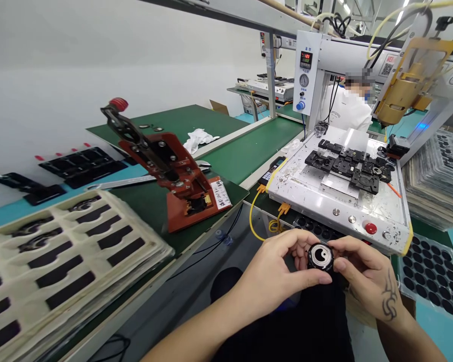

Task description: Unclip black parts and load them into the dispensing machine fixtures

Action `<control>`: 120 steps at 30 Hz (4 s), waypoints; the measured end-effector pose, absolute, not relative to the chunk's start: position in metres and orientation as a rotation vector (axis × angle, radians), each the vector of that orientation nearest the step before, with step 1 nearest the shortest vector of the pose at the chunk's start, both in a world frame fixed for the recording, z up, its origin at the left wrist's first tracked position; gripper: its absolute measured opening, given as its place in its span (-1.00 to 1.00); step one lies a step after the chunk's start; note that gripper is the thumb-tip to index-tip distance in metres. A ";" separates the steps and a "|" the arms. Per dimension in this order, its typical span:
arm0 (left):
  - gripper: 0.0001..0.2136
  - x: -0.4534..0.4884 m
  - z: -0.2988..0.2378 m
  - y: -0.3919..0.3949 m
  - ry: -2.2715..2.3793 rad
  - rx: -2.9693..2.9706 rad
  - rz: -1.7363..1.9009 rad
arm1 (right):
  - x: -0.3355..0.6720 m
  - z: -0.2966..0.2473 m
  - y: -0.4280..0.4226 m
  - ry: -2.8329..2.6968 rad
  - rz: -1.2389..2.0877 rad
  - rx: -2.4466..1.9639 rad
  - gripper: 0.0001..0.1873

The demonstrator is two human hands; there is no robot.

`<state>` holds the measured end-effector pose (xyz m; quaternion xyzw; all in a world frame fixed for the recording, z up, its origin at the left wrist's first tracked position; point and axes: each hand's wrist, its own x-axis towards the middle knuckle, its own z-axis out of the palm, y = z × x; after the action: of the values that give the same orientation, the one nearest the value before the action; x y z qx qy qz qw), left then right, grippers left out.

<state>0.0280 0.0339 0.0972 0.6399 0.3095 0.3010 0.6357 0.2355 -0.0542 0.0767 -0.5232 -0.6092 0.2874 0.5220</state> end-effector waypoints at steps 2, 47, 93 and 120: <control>-0.61 0.028 0.098 0.033 0.706 1.465 0.684 | 0.236 0.076 -0.055 -1.464 0.688 -1.248 -0.78; -0.58 0.029 0.088 0.026 0.606 2.096 1.014 | 0.236 0.070 -0.056 -1.561 0.554 -1.173 -0.65; -0.63 0.106 -0.038 0.074 0.188 2.056 0.481 | 0.292 -0.042 -0.075 -1.512 -0.091 -1.690 -0.85; -0.59 0.022 -0.069 0.152 0.532 1.461 0.377 | 0.212 -0.119 0.043 -1.928 -0.224 -1.668 -0.69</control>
<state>0.0220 0.1519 -0.0688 0.6551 0.2385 0.1689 0.6968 0.2116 0.0434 -0.1187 -0.6244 -0.7216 -0.0838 0.2872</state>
